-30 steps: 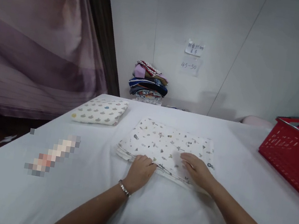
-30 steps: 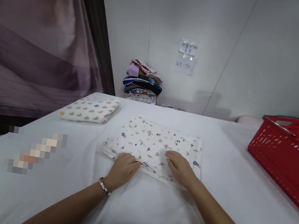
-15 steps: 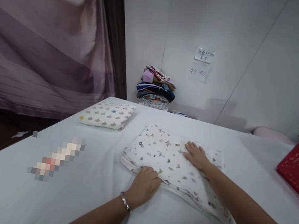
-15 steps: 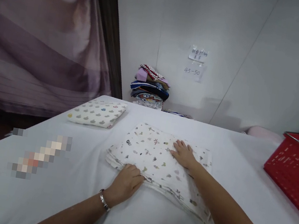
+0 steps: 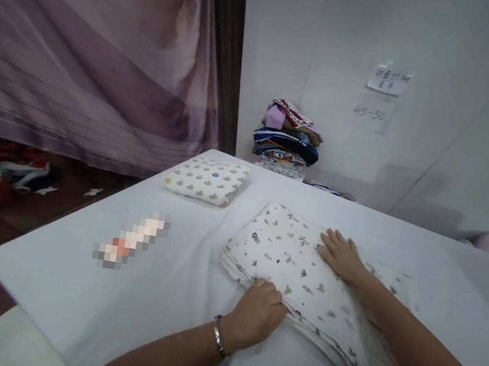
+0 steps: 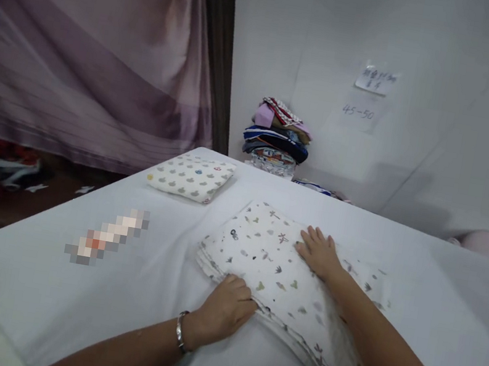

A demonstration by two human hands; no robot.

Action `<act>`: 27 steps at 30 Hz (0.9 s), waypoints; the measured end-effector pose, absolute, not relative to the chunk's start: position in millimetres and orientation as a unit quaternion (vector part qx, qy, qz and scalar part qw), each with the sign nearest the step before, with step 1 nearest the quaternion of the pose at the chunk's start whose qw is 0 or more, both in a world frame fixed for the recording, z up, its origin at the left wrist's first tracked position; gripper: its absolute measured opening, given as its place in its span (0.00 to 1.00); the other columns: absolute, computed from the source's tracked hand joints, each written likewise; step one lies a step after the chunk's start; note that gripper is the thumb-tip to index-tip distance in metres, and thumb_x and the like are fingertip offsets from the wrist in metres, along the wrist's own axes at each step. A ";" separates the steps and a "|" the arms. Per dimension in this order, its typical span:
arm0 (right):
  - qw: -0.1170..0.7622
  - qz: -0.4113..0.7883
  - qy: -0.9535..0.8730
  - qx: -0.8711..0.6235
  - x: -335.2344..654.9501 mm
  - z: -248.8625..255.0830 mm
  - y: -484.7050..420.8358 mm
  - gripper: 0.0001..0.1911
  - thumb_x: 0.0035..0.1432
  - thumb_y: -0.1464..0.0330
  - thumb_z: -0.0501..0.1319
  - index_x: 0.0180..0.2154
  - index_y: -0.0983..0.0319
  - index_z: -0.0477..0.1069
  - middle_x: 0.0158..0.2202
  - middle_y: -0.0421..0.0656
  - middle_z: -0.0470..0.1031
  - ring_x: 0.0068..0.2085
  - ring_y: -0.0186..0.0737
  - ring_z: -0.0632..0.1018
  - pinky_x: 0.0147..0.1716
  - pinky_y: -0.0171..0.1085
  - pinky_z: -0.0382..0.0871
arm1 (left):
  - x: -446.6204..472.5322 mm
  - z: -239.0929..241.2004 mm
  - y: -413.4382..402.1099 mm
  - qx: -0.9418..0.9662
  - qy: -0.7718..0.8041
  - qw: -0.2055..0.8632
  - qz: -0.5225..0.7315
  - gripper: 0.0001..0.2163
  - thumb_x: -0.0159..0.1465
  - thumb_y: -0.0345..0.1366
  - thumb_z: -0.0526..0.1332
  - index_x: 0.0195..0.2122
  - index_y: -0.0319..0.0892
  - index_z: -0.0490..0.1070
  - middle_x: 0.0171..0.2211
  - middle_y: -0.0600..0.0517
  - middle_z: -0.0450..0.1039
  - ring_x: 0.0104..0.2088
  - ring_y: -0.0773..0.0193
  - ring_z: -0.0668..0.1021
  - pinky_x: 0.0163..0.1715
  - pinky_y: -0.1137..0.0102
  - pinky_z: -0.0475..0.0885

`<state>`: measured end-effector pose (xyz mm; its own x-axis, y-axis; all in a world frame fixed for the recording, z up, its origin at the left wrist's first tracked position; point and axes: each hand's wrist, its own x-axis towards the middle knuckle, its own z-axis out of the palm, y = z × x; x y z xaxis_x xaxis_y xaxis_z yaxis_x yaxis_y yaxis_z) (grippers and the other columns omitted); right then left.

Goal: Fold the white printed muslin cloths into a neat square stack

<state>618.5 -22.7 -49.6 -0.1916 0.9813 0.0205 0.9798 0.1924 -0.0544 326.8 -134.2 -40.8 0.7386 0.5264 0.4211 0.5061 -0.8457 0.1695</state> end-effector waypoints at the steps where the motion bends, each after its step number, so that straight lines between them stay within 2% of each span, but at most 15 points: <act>1: 0.035 -0.001 -0.777 -0.629 611.8 -47.6 -22.0 0.34 0.60 0.48 0.39 0.61 0.59 0.53 0.64 0.46 0.44 0.64 0.52 0.47 0.58 0.60 0.43 | 327.0 -41.2 -134.1 0.933 0.275 0.022 0.232 0.10 0.63 0.30 0.52 0.23 0.40 0.62 0.25 0.54 0.65 0.29 0.67 0.63 0.31 0.67 0.52; 4: 0.062 -0.018 -0.814 -0.577 588.6 -43.1 -15.6 0.33 0.61 0.49 0.40 0.62 0.58 0.50 0.65 0.45 0.43 0.64 0.50 0.45 0.59 0.57 0.42 | 327.1 -42.0 -133.9 0.935 0.274 0.022 0.224 0.10 0.64 0.31 0.52 0.24 0.40 0.63 0.24 0.54 0.65 0.30 0.67 0.64 0.31 0.67 0.51; 11: 0.038 0.054 -0.820 -0.569 576.9 -59.2 7.1 0.32 0.61 0.50 0.40 0.62 0.58 0.50 0.64 0.44 0.44 0.64 0.49 0.47 0.58 0.58 0.42 | 324.1 -43.6 -131.5 0.934 0.283 0.007 0.218 0.10 0.64 0.31 0.52 0.25 0.41 0.64 0.25 0.53 0.68 0.31 0.66 0.66 0.31 0.66 0.52; 15: 0.129 0.063 -0.811 -0.567 568.6 -53.1 -8.8 0.30 0.60 0.51 0.44 0.58 0.59 0.58 0.63 0.46 0.50 0.63 0.51 0.51 0.58 0.58 0.44 | 323.2 -45.4 -131.1 0.939 0.271 0.010 0.210 0.08 0.63 0.30 0.52 0.27 0.41 0.66 0.25 0.52 0.70 0.30 0.66 0.69 0.29 0.67 0.53; 17: 0.210 0.080 -0.804 -0.550 550.2 -43.8 -26.4 0.26 0.60 0.54 0.47 0.52 0.60 0.66 0.58 0.48 0.61 0.60 0.50 0.59 0.57 0.54 0.51 | 324.7 -46.0 -133.3 0.940 0.269 0.017 0.210 0.08 0.63 0.30 0.52 0.28 0.41 0.68 0.25 0.52 0.71 0.30 0.66 0.70 0.29 0.68 0.55; 19: 0.275 0.138 -0.798 -0.518 523.3 -33.1 -45.9 0.20 0.59 0.57 0.50 0.43 0.60 0.72 0.48 0.47 0.72 0.51 0.45 0.70 0.52 0.47 0.62 | 326.6 -45.3 -136.5 0.937 0.277 0.037 0.212 0.08 0.63 0.31 0.53 0.30 0.42 0.69 0.26 0.52 0.72 0.30 0.66 0.71 0.30 0.68 0.57; 20: 0.294 0.182 -0.795 -0.499 508.1 -27.8 -54.8 0.17 0.58 0.58 0.51 0.38 0.60 0.73 0.42 0.45 0.75 0.46 0.43 0.73 0.47 0.43 0.66 | 327.0 -44.0 -137.9 0.934 0.280 0.054 0.215 0.07 0.63 0.33 0.53 0.31 0.42 0.70 0.26 0.53 0.72 0.30 0.66 0.72 0.30 0.69 0.58; 22: 0.307 0.265 -0.787 -0.465 477.6 -18.4 -68.1 0.12 0.57 0.62 0.54 0.34 0.59 0.74 0.37 0.42 0.76 0.39 0.39 0.75 0.40 0.38 0.69 | 324.2 -38.7 -138.0 0.925 0.290 0.092 0.225 0.08 0.62 0.37 0.54 0.32 0.44 0.71 0.26 0.54 0.73 0.30 0.67 0.72 0.30 0.70 0.60; 24: 0.305 0.318 -0.777 -0.449 449.9 -11.3 -72.9 0.10 0.55 0.64 0.55 0.32 0.60 0.73 0.35 0.41 0.76 0.37 0.38 0.75 0.38 0.36 0.69 | 313.9 -30.2 -133.2 0.903 0.329 0.124 0.247 0.10 0.62 0.40 0.54 0.31 0.45 0.72 0.26 0.55 0.73 0.29 0.67 0.72 0.30 0.71 0.61; 27: 0.279 0.324 -0.761 -0.488 416.9 -6.1 -65.5 0.10 0.54 0.66 0.54 0.30 0.60 0.73 0.30 0.40 0.75 0.33 0.37 0.74 0.34 0.35 0.67 | 282.1 -17.7 -117.3 0.805 0.484 0.155 0.307 0.11 0.58 0.45 0.58 0.29 0.44 0.72 0.27 0.54 0.73 0.29 0.67 0.72 0.30 0.72 0.62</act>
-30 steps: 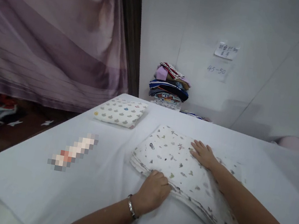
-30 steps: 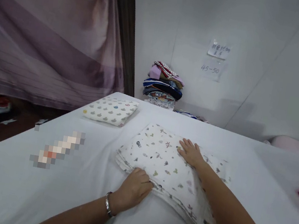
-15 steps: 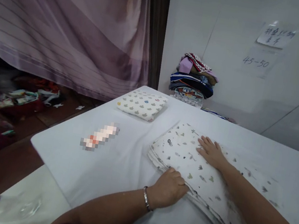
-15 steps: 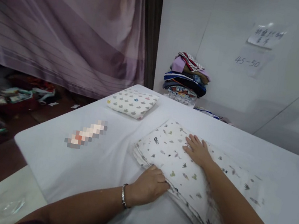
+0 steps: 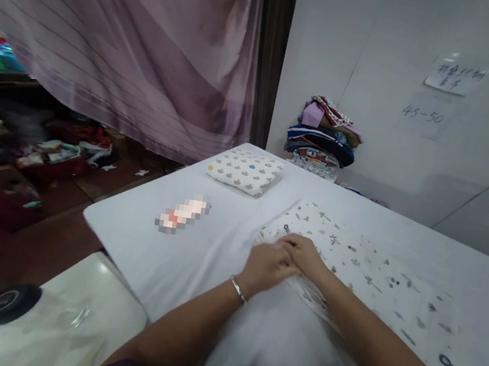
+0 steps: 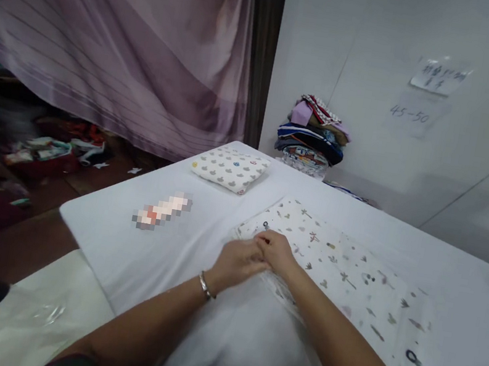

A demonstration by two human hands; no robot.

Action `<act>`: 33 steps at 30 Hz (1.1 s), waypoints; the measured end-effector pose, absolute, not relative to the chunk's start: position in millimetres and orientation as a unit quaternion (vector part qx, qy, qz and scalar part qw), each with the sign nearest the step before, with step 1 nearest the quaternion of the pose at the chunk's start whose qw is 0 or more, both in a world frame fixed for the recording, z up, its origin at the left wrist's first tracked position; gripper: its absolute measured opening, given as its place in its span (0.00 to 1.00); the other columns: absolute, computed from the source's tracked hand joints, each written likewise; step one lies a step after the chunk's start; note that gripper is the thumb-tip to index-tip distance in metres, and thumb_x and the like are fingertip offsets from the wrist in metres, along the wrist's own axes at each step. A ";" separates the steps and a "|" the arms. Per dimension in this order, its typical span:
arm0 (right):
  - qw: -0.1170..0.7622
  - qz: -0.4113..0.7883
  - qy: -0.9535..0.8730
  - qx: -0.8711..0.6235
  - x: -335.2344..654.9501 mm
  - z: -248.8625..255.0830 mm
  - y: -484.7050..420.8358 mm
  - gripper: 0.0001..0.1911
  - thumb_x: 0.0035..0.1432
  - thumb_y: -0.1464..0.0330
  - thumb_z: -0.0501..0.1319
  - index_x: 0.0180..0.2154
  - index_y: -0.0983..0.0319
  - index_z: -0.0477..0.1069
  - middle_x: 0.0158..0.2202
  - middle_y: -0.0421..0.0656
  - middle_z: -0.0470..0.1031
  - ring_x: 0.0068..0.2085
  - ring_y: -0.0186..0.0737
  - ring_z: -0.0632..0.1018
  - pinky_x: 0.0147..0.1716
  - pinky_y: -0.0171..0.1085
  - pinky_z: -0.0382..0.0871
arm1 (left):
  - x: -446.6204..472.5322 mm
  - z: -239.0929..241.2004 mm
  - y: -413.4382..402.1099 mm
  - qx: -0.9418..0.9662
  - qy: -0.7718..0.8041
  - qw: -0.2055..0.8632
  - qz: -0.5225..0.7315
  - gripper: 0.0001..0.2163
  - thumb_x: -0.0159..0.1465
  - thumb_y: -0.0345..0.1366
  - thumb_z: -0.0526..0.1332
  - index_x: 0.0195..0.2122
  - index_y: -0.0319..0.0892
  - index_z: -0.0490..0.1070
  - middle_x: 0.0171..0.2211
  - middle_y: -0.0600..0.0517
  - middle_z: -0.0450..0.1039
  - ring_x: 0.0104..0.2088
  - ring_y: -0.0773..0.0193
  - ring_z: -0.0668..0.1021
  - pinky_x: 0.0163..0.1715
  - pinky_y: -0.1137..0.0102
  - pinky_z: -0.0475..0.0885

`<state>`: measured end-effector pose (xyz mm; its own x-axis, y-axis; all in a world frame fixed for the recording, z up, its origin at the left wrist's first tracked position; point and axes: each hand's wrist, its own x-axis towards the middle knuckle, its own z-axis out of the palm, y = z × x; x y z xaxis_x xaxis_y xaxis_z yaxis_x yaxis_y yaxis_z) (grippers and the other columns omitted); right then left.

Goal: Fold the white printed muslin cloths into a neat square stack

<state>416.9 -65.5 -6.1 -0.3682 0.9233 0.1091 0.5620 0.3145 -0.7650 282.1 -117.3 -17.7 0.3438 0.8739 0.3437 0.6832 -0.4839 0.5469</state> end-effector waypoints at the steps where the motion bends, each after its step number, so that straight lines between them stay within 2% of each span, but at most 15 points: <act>1: 0.270 0.313 -0.758 -0.505 408.1 -5.7 -61.2 0.10 0.53 0.67 0.53 0.29 0.60 0.73 0.28 0.39 0.75 0.32 0.37 0.74 0.32 0.35 0.66 | 268.8 -15.4 -111.1 0.757 0.540 0.171 0.326 0.11 0.56 0.46 0.59 0.29 0.44 0.73 0.27 0.54 0.73 0.29 0.67 0.72 0.29 0.72 0.62; 5: 0.253 0.271 -0.762 -0.531 381.4 -9.1 -49.0 0.08 0.51 0.67 0.55 0.26 0.60 0.71 0.27 0.39 0.73 0.30 0.36 0.72 0.30 0.35 0.62 | 222.0 -19.5 -90.8 0.607 0.661 0.256 0.360 0.12 0.55 0.46 0.58 0.25 0.42 0.72 0.23 0.55 0.72 0.26 0.68 0.71 0.26 0.73 0.61; 10: 0.233 0.247 -0.770 -0.541 366.5 -17.7 -50.0 0.09 0.46 0.62 0.62 0.24 0.60 0.68 0.24 0.39 0.69 0.27 0.35 0.67 0.27 0.34 0.57 | 209.8 -32.8 -80.1 0.577 0.657 0.319 0.366 0.09 0.54 0.41 0.59 0.22 0.41 0.71 0.21 0.55 0.71 0.25 0.68 0.71 0.26 0.73 0.61; 14: 0.239 0.273 -0.763 -0.534 369.4 -25.2 -49.9 0.05 0.48 0.66 0.60 0.25 0.60 0.68 0.23 0.37 0.68 0.26 0.33 0.66 0.26 0.33 0.57 | 215.5 -35.3 -78.2 0.575 0.671 0.298 0.360 0.05 0.54 0.36 0.59 0.25 0.41 0.71 0.23 0.54 0.71 0.26 0.67 0.71 0.27 0.73 0.61; 18: 0.268 0.321 -0.741 -0.525 376.9 -32.0 -50.6 0.07 0.52 0.65 0.56 0.28 0.60 0.69 0.24 0.37 0.69 0.26 0.33 0.68 0.26 0.32 0.60 | 217.1 -34.1 -78.4 0.573 0.675 0.247 0.394 0.03 0.53 0.32 0.58 0.29 0.41 0.69 0.28 0.53 0.70 0.29 0.67 0.71 0.29 0.72 0.63; 21: 0.289 0.339 -0.729 -0.519 379.8 -36.0 -53.2 0.09 0.51 0.63 0.56 0.30 0.61 0.70 0.25 0.38 0.70 0.27 0.34 0.69 0.27 0.32 0.61 | 219.5 -33.1 -79.6 0.603 0.648 0.215 0.412 0.05 0.55 0.36 0.58 0.28 0.41 0.70 0.29 0.53 0.69 0.29 0.67 0.70 0.30 0.72 0.63; 25: 0.327 0.381 -0.708 -0.497 380.0 -39.9 -55.8 0.10 0.50 0.61 0.58 0.30 0.61 0.70 0.25 0.38 0.70 0.26 0.34 0.68 0.27 0.33 0.61 | 224.2 -34.6 -80.7 0.623 0.655 0.243 0.353 0.12 0.56 0.45 0.58 0.24 0.41 0.72 0.26 0.52 0.68 0.27 0.67 0.70 0.27 0.72 0.60; 33: 0.408 0.395 -0.653 -0.501 378.9 -47.1 -58.9 0.13 0.51 0.62 0.56 0.34 0.62 0.72 0.23 0.39 0.70 0.25 0.34 0.67 0.25 0.34 0.61 | 222.7 -37.3 -73.6 0.582 0.664 0.306 0.356 0.14 0.56 0.44 0.56 0.26 0.39 0.74 0.27 0.51 0.73 0.29 0.66 0.72 0.29 0.72 0.61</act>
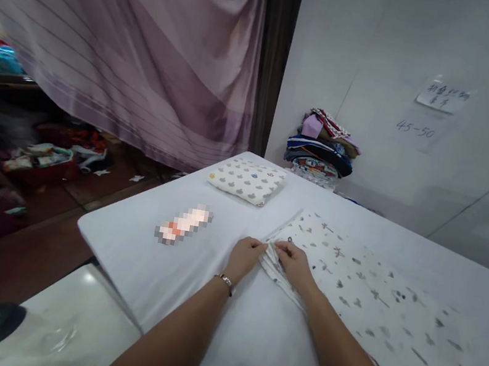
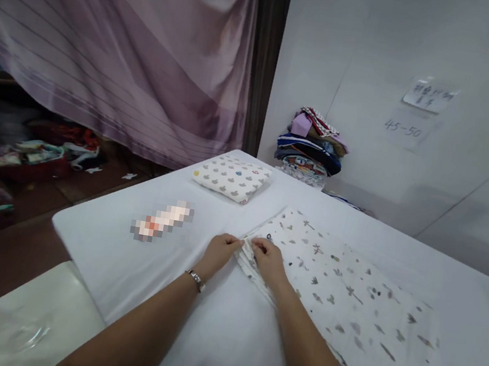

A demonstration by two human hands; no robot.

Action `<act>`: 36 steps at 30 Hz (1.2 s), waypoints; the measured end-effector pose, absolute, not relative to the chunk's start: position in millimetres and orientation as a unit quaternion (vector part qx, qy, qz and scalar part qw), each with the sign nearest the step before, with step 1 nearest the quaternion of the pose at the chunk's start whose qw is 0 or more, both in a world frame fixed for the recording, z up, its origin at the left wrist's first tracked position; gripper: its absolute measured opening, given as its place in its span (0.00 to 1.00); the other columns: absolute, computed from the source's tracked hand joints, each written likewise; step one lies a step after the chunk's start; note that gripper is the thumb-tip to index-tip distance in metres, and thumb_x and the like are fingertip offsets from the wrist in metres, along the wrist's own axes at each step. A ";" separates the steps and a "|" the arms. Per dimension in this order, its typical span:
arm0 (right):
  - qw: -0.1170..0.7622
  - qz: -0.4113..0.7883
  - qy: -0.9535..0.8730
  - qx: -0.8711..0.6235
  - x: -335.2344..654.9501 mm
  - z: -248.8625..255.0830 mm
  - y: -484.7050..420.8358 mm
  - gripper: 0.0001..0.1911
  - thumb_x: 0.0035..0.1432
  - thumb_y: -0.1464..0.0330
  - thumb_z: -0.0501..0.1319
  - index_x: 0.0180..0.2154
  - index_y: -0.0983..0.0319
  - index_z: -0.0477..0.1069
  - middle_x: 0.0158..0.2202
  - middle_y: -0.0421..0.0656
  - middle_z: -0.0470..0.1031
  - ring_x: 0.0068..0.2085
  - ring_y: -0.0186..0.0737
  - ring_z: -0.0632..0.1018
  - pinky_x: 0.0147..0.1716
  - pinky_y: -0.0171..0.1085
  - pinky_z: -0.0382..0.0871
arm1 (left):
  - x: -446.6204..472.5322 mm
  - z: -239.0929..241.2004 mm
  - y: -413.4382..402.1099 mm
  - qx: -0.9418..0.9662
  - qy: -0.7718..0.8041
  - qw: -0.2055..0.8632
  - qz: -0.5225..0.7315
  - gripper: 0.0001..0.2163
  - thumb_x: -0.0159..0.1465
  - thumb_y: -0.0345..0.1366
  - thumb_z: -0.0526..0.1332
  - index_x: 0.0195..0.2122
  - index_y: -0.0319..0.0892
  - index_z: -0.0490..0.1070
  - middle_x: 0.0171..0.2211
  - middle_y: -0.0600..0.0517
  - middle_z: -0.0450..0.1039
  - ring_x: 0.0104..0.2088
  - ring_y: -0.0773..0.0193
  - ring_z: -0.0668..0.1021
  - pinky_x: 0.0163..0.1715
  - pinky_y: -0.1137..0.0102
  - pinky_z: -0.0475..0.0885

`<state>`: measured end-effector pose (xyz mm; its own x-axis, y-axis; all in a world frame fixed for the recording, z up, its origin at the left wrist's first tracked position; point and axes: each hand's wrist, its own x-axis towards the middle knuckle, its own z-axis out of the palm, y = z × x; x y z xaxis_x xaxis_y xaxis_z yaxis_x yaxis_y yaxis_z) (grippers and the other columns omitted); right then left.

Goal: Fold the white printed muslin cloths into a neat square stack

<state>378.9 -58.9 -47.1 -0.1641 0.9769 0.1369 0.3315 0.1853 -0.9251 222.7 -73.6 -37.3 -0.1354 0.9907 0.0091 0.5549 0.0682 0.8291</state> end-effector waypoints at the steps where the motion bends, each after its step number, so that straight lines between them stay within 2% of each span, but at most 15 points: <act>1: 0.410 0.387 -0.659 -0.498 378.6 -47.6 -59.4 0.13 0.52 0.62 0.55 0.35 0.62 0.72 0.24 0.39 0.70 0.25 0.35 0.68 0.25 0.34 0.61 | 222.3 -37.0 -72.9 0.579 0.662 0.314 0.359 0.14 0.56 0.44 0.56 0.26 0.39 0.74 0.27 0.51 0.74 0.29 0.66 0.72 0.29 0.72 0.61; 8: 0.391 0.295 -0.732 -0.473 372.0 -45.9 -60.6 0.10 0.54 0.66 0.54 0.35 0.59 0.72 0.34 0.42 0.74 0.35 0.39 0.72 0.37 0.38 0.64 | 222.4 -36.8 -71.3 0.582 0.654 0.318 0.365 0.15 0.55 0.43 0.54 0.22 0.39 0.73 0.24 0.52 0.73 0.28 0.65 0.72 0.28 0.72 0.62; 13: 0.369 0.261 -0.761 -0.466 366.7 -42.6 -65.3 0.11 0.56 0.64 0.53 0.37 0.59 0.71 0.32 0.42 0.72 0.32 0.37 0.71 0.33 0.37 0.64 | 224.0 -40.6 -71.8 0.577 0.647 0.324 0.378 0.14 0.55 0.41 0.54 0.21 0.39 0.73 0.23 0.52 0.72 0.28 0.65 0.72 0.29 0.72 0.62; 17: 0.353 0.223 -0.769 -0.484 365.6 -41.6 -67.9 0.09 0.53 0.63 0.56 0.34 0.59 0.70 0.31 0.42 0.70 0.31 0.38 0.69 0.31 0.36 0.62 | 226.0 -41.1 -72.8 0.572 0.635 0.333 0.398 0.13 0.56 0.40 0.54 0.22 0.39 0.73 0.25 0.52 0.72 0.29 0.66 0.72 0.29 0.72 0.63; 21: 0.441 0.306 -0.684 -0.494 371.2 -42.4 -63.9 0.09 0.54 0.63 0.56 0.32 0.60 0.70 0.28 0.41 0.70 0.30 0.36 0.69 0.31 0.35 0.62 | 218.3 -33.2 -70.7 0.558 0.647 0.320 0.410 0.11 0.55 0.39 0.55 0.25 0.40 0.74 0.28 0.52 0.74 0.31 0.66 0.73 0.32 0.72 0.64; 25: 0.505 0.374 -0.591 -0.506 377.8 -41.4 -61.8 0.12 0.51 0.60 0.59 0.32 0.62 0.70 0.25 0.38 0.69 0.26 0.34 0.67 0.27 0.33 0.61 | 204.8 -25.6 -69.2 0.545 0.695 0.296 0.363 0.09 0.53 0.40 0.58 0.26 0.41 0.73 0.27 0.52 0.74 0.28 0.66 0.73 0.28 0.73 0.63; 29: 0.498 0.360 -0.614 -0.495 376.9 -38.3 -65.5 0.12 0.51 0.60 0.60 0.33 0.62 0.70 0.25 0.38 0.69 0.26 0.33 0.66 0.26 0.33 0.61 | 204.5 -28.0 -71.1 0.574 0.703 0.288 0.307 0.12 0.52 0.46 0.60 0.24 0.42 0.71 0.25 0.53 0.73 0.26 0.65 0.71 0.25 0.72 0.60; 32: 0.488 0.341 -0.640 -0.487 373.8 -38.2 -67.7 0.10 0.51 0.62 0.59 0.33 0.61 0.70 0.26 0.39 0.69 0.26 0.34 0.67 0.27 0.34 0.62 | 210.3 -32.0 -71.4 0.584 0.686 0.291 0.322 0.10 0.52 0.42 0.60 0.23 0.41 0.71 0.25 0.53 0.72 0.26 0.67 0.70 0.25 0.73 0.59; 36: 0.454 0.287 -0.689 -0.485 370.1 -39.7 -68.2 0.08 0.52 0.64 0.57 0.32 0.60 0.70 0.28 0.40 0.70 0.28 0.35 0.68 0.29 0.35 0.63 | 214.3 -33.5 -69.3 0.529 0.664 0.363 0.384 0.09 0.51 0.41 0.60 0.22 0.40 0.69 0.20 0.55 0.67 0.23 0.69 0.67 0.24 0.74 0.60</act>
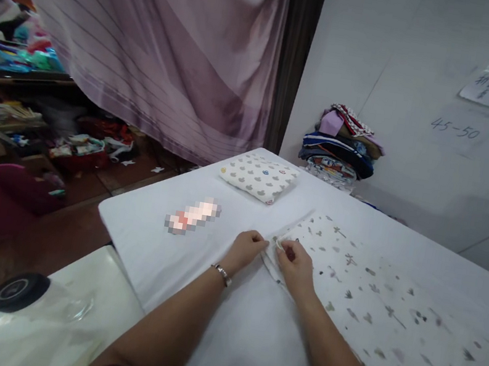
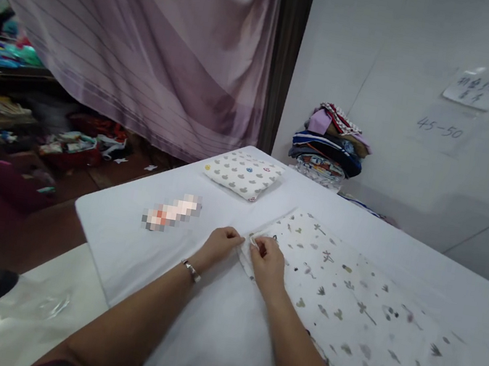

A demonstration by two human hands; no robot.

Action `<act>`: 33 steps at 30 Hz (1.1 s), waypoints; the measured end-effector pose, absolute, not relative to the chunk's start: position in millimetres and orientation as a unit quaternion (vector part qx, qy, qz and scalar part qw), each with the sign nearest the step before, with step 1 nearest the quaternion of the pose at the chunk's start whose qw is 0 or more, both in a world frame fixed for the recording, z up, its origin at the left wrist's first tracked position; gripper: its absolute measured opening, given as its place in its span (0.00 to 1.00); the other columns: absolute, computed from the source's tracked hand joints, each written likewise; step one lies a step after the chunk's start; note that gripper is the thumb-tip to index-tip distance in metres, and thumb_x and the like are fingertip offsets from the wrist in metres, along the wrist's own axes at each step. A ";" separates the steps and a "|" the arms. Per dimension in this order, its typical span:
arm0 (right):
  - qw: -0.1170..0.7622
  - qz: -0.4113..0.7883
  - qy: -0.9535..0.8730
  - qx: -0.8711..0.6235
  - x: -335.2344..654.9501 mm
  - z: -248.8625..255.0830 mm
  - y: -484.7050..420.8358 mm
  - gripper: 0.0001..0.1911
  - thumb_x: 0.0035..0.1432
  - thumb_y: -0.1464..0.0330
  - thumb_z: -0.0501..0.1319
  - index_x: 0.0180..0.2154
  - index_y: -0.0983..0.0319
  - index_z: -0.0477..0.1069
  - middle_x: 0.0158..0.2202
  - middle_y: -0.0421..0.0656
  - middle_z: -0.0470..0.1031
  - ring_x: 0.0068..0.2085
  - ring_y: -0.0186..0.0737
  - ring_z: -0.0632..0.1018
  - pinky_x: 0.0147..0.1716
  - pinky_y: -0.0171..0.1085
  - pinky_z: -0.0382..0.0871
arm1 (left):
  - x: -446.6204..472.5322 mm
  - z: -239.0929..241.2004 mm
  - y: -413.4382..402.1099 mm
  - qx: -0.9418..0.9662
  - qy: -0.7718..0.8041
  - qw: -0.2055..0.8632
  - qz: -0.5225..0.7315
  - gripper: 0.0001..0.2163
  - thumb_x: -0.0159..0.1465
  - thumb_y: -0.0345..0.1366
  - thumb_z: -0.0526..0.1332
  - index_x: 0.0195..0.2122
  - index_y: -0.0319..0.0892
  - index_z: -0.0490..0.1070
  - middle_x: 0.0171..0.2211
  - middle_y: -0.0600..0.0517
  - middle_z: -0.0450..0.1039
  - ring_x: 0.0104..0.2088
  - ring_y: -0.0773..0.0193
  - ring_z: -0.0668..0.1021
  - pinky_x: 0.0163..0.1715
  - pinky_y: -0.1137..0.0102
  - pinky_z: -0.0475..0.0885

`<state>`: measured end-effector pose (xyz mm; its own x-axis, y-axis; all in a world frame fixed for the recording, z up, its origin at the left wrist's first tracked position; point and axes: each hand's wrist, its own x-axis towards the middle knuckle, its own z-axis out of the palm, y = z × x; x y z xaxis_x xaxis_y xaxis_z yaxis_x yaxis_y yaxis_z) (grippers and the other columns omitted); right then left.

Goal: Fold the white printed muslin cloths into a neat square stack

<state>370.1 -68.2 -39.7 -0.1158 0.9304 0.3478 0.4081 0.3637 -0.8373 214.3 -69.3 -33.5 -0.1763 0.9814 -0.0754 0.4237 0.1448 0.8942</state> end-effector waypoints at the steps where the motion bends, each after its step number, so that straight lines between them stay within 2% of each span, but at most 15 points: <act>1: 0.445 0.276 -0.699 -0.487 369.2 -39.5 -68.3 0.07 0.52 0.64 0.57 0.32 0.60 0.70 0.28 0.40 0.69 0.28 0.35 0.68 0.29 0.35 0.63 | 214.8 -33.6 -68.8 0.512 0.655 0.384 0.401 0.10 0.51 0.42 0.60 0.22 0.39 0.68 0.19 0.56 0.66 0.23 0.70 0.66 0.24 0.75 0.60; 10: 0.372 0.231 -0.747 -0.501 364.4 -35.9 -71.6 0.08 0.51 0.64 0.58 0.34 0.59 0.68 0.29 0.40 0.69 0.29 0.36 0.68 0.29 0.35 0.61 | 223.4 -30.5 -71.2 0.467 0.586 0.497 0.437 0.15 0.53 0.46 0.58 0.21 0.38 0.68 0.14 0.58 0.58 0.18 0.73 0.60 0.20 0.75 0.55; 15: 0.453 0.332 -0.652 -0.509 370.2 -34.4 -67.0 0.08 0.50 0.65 0.58 0.34 0.61 0.68 0.27 0.39 0.70 0.27 0.35 0.68 0.28 0.35 0.63 | 206.9 -23.8 -69.8 0.518 0.633 0.405 0.408 0.17 0.54 0.48 0.56 0.23 0.38 0.72 0.21 0.53 0.69 0.22 0.70 0.66 0.23 0.75 0.58; 18: 0.498 0.395 -0.583 -0.507 375.4 -29.4 -64.8 0.11 0.48 0.64 0.60 0.34 0.62 0.68 0.27 0.40 0.70 0.27 0.35 0.69 0.28 0.34 0.63 | 194.2 -20.5 -70.5 0.547 0.676 0.354 0.345 0.16 0.52 0.49 0.59 0.22 0.40 0.71 0.21 0.53 0.71 0.23 0.68 0.68 0.22 0.74 0.58; 22: 0.499 0.407 -0.571 -0.509 378.7 -25.4 -64.8 0.13 0.45 0.64 0.62 0.35 0.62 0.68 0.27 0.40 0.70 0.27 0.34 0.69 0.28 0.34 0.63 | 193.9 -19.6 -75.4 0.595 0.681 0.340 0.256 0.16 0.49 0.51 0.60 0.21 0.42 0.72 0.22 0.52 0.72 0.23 0.66 0.69 0.22 0.72 0.57; 25: 0.476 0.387 -0.600 -0.514 378.4 -23.5 -66.8 0.12 0.45 0.65 0.61 0.34 0.62 0.68 0.26 0.39 0.69 0.26 0.34 0.68 0.28 0.34 0.63 | 201.8 -21.9 -77.6 0.622 0.665 0.330 0.248 0.13 0.50 0.47 0.61 0.21 0.42 0.71 0.22 0.52 0.72 0.23 0.66 0.70 0.22 0.73 0.57; 28: 0.453 0.315 -0.651 -0.522 377.5 -19.2 -70.6 0.08 0.47 0.66 0.59 0.33 0.61 0.68 0.26 0.38 0.67 0.27 0.34 0.68 0.29 0.35 0.63 | 207.5 -23.6 -76.8 0.607 0.661 0.336 0.287 0.09 0.50 0.41 0.59 0.21 0.41 0.70 0.21 0.54 0.71 0.23 0.67 0.69 0.23 0.73 0.58; 33: 0.409 0.211 -0.725 -0.512 372.8 -18.7 -76.3 0.08 0.49 0.68 0.55 0.33 0.60 0.68 0.28 0.40 0.68 0.29 0.36 0.68 0.30 0.35 0.63 | 214.7 -19.2 -76.5 0.506 0.619 0.480 0.361 0.11 0.52 0.43 0.59 0.22 0.40 0.66 0.16 0.56 0.65 0.20 0.70 0.68 0.21 0.75 0.60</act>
<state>372.8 -76.3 -18.7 -0.1407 0.9155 0.3770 0.5713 0.3860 -0.7243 214.7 -76.5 -19.2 -0.0277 0.9730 -0.2290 0.2800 0.2275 0.9327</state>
